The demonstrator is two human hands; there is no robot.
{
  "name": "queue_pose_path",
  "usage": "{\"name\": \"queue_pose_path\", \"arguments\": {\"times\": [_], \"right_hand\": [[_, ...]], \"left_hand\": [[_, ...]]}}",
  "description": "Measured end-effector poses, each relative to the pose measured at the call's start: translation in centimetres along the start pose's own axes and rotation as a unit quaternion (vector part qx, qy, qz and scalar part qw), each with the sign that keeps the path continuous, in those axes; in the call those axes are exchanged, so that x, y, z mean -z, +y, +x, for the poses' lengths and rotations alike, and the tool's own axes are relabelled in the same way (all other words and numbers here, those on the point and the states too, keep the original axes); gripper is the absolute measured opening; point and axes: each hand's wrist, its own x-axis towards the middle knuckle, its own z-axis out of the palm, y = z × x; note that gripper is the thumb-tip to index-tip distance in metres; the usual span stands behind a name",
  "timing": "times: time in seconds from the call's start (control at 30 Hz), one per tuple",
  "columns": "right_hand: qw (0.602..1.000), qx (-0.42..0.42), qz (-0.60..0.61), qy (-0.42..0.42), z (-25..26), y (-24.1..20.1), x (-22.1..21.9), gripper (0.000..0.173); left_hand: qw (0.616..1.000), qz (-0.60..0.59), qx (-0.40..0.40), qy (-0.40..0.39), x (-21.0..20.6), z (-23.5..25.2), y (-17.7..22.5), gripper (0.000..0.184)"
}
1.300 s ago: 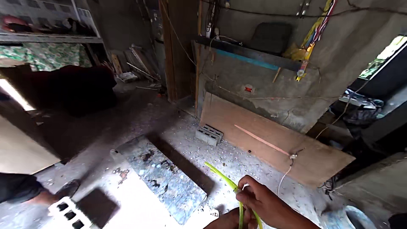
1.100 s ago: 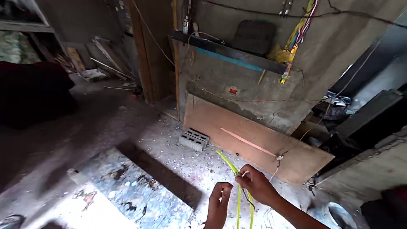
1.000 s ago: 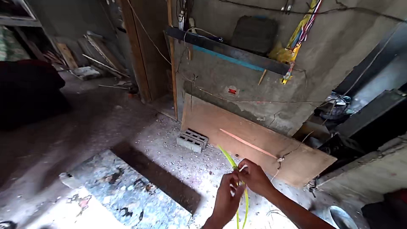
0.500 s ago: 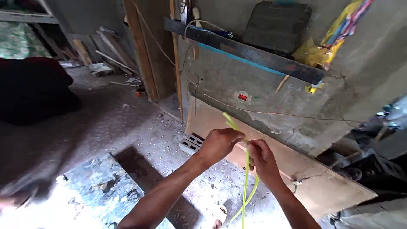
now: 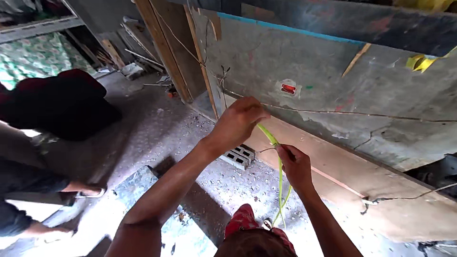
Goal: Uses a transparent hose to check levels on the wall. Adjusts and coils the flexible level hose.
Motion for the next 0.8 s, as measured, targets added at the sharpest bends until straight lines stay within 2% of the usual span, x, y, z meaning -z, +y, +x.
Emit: {"name": "queue_pose_path", "arguments": {"times": [0.07, 0.13, 0.2, 0.27, 0.33, 0.43, 0.53, 0.6, 0.67, 0.7, 0.8], "right_hand": [[1.000, -0.019, 0.005, 0.017, 2.2, 0.4, -0.5, 0.021], [0.999, -0.038, 0.012, 0.032, 4.1, 0.8, -1.1, 0.021], [0.998, -0.038, 0.012, 0.045, 6.1, 0.9, -1.7, 0.021], [0.998, -0.044, 0.000, 0.052, 7.7, 1.0, -2.5, 0.021], [0.997, -0.049, -0.022, 0.055, 9.2, 1.2, -3.3, 0.021], [0.996, -0.044, -0.064, 0.047, 11.2, 1.6, -4.7, 0.022], [0.994, -0.025, -0.102, 0.003, 11.6, 2.7, -6.2, 0.027], [0.993, -0.013, -0.120, -0.013, 11.7, 3.4, -6.7, 0.027], [0.993, -0.005, -0.121, -0.013, 11.9, 3.7, -6.8, 0.025], [0.993, 0.000, -0.120, -0.006, 11.9, 3.9, -6.7, 0.024], [0.989, 0.047, -0.133, 0.049, 12.0, 4.8, -5.9, 0.023]], "left_hand": [[0.999, -0.025, 0.035, -0.008, -1.8, -0.5, -0.3, 0.019], [0.991, -0.066, 0.113, -0.030, -4.2, -1.6, -0.6, 0.022], [0.972, -0.122, 0.189, -0.062, -7.1, -2.1, -2.3, 0.035], [0.960, -0.168, 0.211, -0.071, -9.4, -2.1, -4.6, 0.036], [0.969, -0.169, 0.172, -0.051, -10.2, -2.0, -6.5, 0.022], [0.994, -0.085, 0.039, -0.048, -9.5, -0.7, -10.3, 0.016], [0.991, 0.019, -0.096, -0.094, -8.5, 1.2, -13.4, 0.019], [0.978, 0.051, -0.148, -0.141, -8.1, 2.7, -14.6, 0.019], [0.973, 0.046, -0.147, -0.173, -8.3, 3.5, -15.4, 0.018], [0.975, 0.026, -0.121, -0.187, -8.6, 3.6, -15.5, 0.018], [0.980, -0.038, 0.009, -0.197, -9.2, 4.0, -14.9, 0.012]]}}
